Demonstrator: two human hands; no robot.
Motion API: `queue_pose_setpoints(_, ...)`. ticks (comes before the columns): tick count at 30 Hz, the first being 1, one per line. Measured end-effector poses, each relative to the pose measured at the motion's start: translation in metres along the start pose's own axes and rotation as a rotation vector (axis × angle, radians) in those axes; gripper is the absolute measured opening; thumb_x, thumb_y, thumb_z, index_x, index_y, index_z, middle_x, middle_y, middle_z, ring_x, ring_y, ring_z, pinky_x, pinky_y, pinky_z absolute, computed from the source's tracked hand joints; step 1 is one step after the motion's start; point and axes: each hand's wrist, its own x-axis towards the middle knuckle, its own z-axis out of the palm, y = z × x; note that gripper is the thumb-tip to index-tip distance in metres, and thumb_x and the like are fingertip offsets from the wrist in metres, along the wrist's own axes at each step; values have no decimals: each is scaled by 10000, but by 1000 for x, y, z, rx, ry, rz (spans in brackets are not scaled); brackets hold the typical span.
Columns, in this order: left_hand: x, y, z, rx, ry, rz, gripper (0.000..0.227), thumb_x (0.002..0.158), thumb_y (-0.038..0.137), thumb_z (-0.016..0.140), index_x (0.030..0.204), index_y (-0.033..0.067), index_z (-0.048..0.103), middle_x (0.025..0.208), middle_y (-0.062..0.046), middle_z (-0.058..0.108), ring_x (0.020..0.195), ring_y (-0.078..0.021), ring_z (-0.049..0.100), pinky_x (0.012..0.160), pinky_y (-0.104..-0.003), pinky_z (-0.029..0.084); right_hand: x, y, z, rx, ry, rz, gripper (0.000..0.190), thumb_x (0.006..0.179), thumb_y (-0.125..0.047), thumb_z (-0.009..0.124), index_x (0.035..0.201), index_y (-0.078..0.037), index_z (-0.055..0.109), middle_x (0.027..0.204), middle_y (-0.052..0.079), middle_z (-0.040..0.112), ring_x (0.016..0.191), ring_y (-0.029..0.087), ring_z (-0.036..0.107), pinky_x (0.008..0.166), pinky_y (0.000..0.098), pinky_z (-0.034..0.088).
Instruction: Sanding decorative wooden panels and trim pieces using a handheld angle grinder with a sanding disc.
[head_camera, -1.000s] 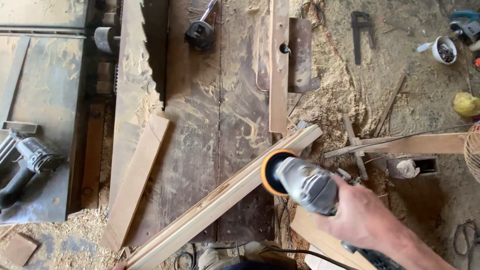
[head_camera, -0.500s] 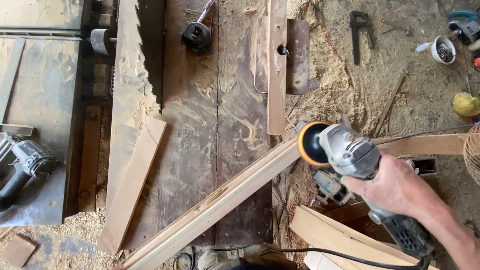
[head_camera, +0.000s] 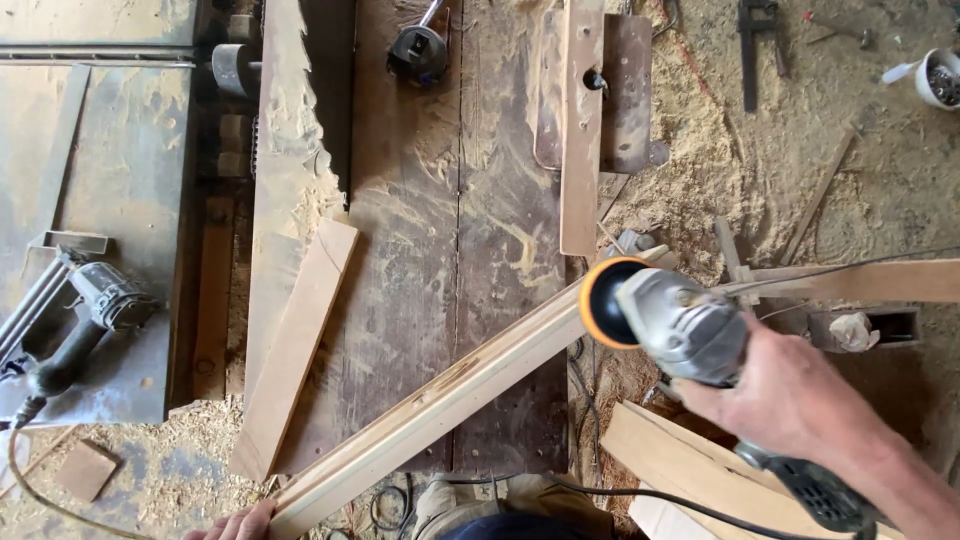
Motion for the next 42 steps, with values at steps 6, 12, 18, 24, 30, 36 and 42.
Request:
queue_pose_setpoints(6,73,53,-84,60,-298,122,405,754,531,703,1088,302,681,888,104,751,842,-143,731,680,-343,478,-5,-33,41,-63,-56,-221,736,825,-322,793,1435,-150,418,1185,69,744,949,223,814,873,311,744)
queue_pose_setpoints(12,97,82,-114,9,-409,73,723,680,822,553,1132,264,639,823,83,703,785,-185,702,682,-343,444,-33,-78,74,-170,-97,-381,740,844,-422,763,1427,-139,406,1021,44,755,753,169,770,721,272,727)
queue_pose_setpoints(18,98,82,-93,-9,-216,112,350,805,575,720,983,275,680,832,95,753,735,-150,725,628,-340,469,-63,-115,111,-264,-119,-528,667,896,-582,724,1303,-129,452,909,-15,674,682,133,691,652,269,671)
queue_pose_setpoints(24,95,67,-72,-18,-160,144,355,804,613,694,932,288,634,686,70,699,552,-211,640,562,-354,437,-89,-140,152,-318,-76,-723,572,864,-506,733,1152,-79,485,868,98,695,711,280,723,669,404,641)
queue_pose_setpoints(30,91,68,-70,-17,-147,135,398,807,649,653,958,281,640,719,77,700,582,-195,656,566,-353,421,-84,-121,148,-296,-168,-631,563,919,-415,679,1295,-87,419,904,53,650,680,196,678,622,309,647)
queue_pose_setpoints(36,99,90,-96,-6,-245,36,330,825,595,672,996,313,671,857,120,755,778,-148,747,627,-336,466,-67,-84,100,-215,-118,-310,704,863,-432,747,1416,-171,398,1108,19,712,882,147,754,824,273,702)
queue_pose_setpoints(42,103,92,-104,-34,-213,40,291,784,530,696,984,320,678,776,111,725,744,-145,725,637,-326,474,-35,-38,62,21,-6,-152,797,843,-361,815,1494,-151,407,1187,93,749,887,220,819,787,295,748)
